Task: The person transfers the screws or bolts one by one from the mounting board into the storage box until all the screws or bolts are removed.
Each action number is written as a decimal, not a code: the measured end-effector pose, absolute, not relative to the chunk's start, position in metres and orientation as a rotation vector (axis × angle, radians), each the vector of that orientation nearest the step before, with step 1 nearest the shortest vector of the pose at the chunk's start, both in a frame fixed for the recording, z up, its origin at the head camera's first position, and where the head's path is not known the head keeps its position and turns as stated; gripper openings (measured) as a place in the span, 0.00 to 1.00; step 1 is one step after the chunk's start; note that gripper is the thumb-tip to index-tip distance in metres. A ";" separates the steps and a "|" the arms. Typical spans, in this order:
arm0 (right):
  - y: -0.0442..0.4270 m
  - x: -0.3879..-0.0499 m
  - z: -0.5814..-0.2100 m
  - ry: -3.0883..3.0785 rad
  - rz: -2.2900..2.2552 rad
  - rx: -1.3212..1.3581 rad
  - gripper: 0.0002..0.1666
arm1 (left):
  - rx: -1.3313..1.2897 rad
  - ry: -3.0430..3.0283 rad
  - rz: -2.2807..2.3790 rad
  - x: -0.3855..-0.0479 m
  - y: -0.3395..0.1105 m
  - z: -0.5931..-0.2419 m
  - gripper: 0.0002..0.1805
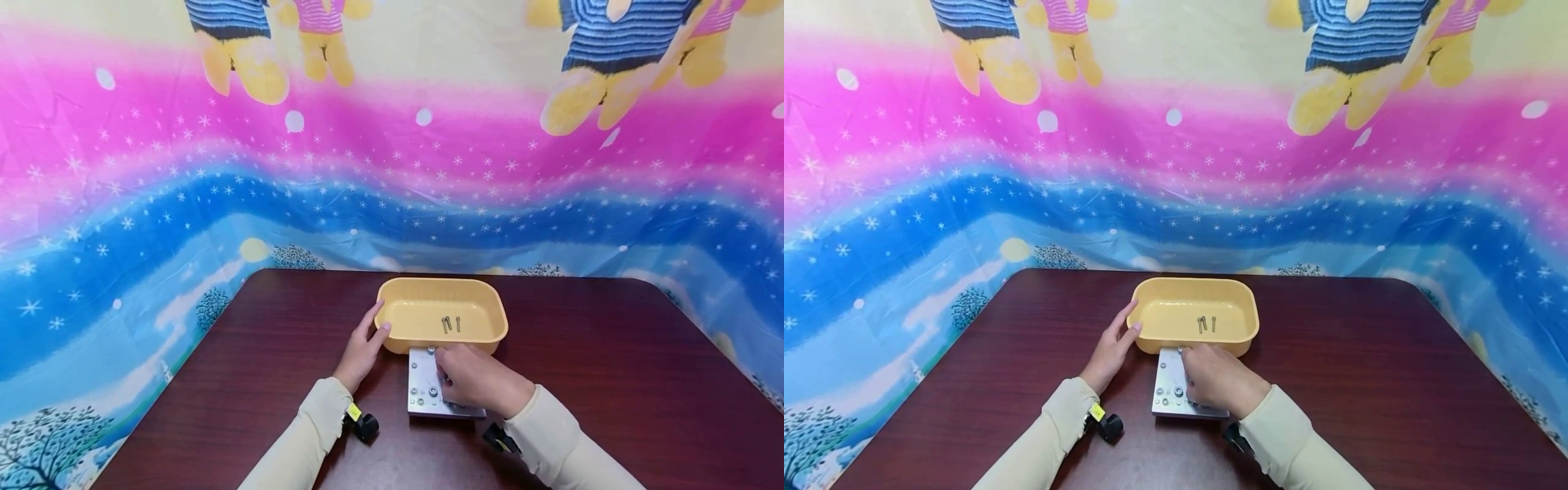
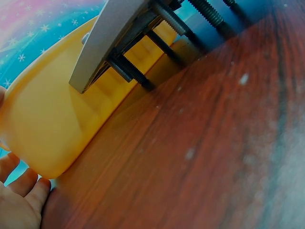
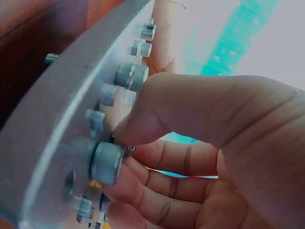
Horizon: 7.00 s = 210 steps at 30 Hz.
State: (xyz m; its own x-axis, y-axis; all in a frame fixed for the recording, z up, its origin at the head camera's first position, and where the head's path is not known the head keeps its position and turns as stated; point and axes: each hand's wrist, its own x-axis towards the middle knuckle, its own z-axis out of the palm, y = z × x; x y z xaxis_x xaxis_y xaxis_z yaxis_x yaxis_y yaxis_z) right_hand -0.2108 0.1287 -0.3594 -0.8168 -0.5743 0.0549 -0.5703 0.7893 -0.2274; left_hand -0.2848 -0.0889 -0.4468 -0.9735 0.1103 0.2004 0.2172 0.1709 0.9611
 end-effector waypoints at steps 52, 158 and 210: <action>0.131 -0.209 -0.351 2.884 -0.445 -1.049 0.09 | -0.324 -2.335 -1.949 -0.285 -0.090 -0.449 0.29; 0.178 -0.341 -0.383 2.946 -0.709 -0.580 0.12 | -0.379 -2.327 -1.948 -0.283 -0.089 -0.443 0.30; 0.142 -0.194 -0.326 2.665 -0.418 -1.018 0.09 | -0.344 -2.339 -1.942 -0.288 -0.089 -0.450 0.30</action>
State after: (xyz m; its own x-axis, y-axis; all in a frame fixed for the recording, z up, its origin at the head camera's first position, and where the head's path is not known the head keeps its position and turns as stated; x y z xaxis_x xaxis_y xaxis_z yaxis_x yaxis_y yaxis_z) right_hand -0.1935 0.1422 -0.3259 -0.7219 -0.6787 -0.1352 -0.6048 0.7136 -0.3535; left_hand -0.2883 -0.0888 -0.4499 -0.9714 0.1194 0.2055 0.2239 0.1705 0.9596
